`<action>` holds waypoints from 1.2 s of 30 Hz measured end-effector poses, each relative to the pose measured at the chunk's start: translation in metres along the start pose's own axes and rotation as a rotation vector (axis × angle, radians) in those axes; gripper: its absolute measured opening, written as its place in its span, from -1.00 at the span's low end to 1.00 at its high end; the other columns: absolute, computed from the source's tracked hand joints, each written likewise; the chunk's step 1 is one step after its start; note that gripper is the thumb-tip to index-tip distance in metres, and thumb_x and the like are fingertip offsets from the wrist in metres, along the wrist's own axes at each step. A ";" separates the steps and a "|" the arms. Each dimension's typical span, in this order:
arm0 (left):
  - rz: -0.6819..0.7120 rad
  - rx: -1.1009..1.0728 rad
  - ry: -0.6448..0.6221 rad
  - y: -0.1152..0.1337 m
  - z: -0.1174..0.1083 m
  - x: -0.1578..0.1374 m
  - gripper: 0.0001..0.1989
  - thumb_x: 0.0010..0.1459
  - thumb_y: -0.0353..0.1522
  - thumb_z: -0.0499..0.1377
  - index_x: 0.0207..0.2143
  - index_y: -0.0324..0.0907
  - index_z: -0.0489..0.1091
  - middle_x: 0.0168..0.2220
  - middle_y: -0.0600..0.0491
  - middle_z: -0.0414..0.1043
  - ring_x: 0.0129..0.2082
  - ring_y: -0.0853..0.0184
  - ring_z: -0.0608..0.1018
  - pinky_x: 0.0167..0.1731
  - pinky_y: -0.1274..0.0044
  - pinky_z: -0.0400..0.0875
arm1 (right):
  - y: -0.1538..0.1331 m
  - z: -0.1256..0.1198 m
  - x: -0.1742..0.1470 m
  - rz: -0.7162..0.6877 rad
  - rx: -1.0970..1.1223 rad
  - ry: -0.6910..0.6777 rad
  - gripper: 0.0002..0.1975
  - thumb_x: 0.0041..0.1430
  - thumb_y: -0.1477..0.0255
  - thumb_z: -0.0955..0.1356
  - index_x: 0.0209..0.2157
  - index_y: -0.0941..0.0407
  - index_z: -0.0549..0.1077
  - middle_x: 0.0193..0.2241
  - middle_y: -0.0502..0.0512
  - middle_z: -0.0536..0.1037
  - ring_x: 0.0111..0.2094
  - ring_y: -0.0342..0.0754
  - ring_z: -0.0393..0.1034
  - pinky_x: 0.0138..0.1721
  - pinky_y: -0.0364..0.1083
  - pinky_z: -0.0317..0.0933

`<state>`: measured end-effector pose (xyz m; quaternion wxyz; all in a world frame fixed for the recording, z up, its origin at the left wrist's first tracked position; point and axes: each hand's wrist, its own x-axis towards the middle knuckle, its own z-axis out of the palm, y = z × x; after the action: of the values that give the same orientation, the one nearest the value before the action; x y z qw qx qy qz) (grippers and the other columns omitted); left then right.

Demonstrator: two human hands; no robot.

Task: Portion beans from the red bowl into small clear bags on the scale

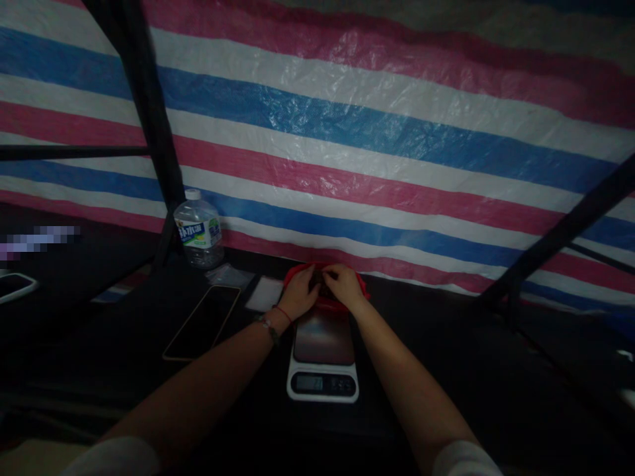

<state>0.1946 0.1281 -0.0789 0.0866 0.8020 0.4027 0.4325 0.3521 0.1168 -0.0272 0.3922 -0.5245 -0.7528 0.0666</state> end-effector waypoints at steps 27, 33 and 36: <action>0.427 -0.225 -0.572 0.044 -0.044 -0.007 -0.15 -0.11 -0.15 0.32 0.23 -0.09 0.14 -0.17 -0.01 0.53 -0.15 0.18 0.54 -0.08 0.39 0.39 | 0.044 -0.066 -0.062 0.032 0.034 0.579 -0.76 0.07 0.53 0.20 -0.39 0.11 0.50 -0.40 0.09 0.55 -0.30 -0.02 0.42 -0.19 -0.04 0.29; 0.335 -0.065 -0.356 0.023 -0.049 0.007 -0.53 0.21 -0.20 -0.01 0.10 -0.21 0.31 -0.11 -0.10 0.49 -0.10 0.20 0.50 -0.06 0.38 0.34 | 0.028 -0.071 -0.064 -0.030 0.015 0.556 -0.74 0.06 0.56 0.19 -0.38 0.10 0.50 -0.40 0.09 0.54 -0.29 -0.02 0.43 -0.18 -0.03 0.31; 0.256 0.087 -0.304 0.017 -0.057 0.012 -0.61 0.25 -0.25 -0.11 -0.22 -0.18 0.48 -0.24 -0.08 0.52 -0.19 0.23 0.51 -0.12 0.41 0.35 | 0.014 -0.071 -0.066 -0.066 0.044 0.497 -0.74 0.05 0.56 0.21 -0.39 0.08 0.50 -0.39 0.08 0.53 -0.28 -0.02 0.43 -0.19 -0.03 0.32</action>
<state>0.1642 0.1137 -0.0277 0.0557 0.9057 0.2979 0.2963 0.4184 0.0453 -0.0206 0.5786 -0.4912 -0.6483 -0.0606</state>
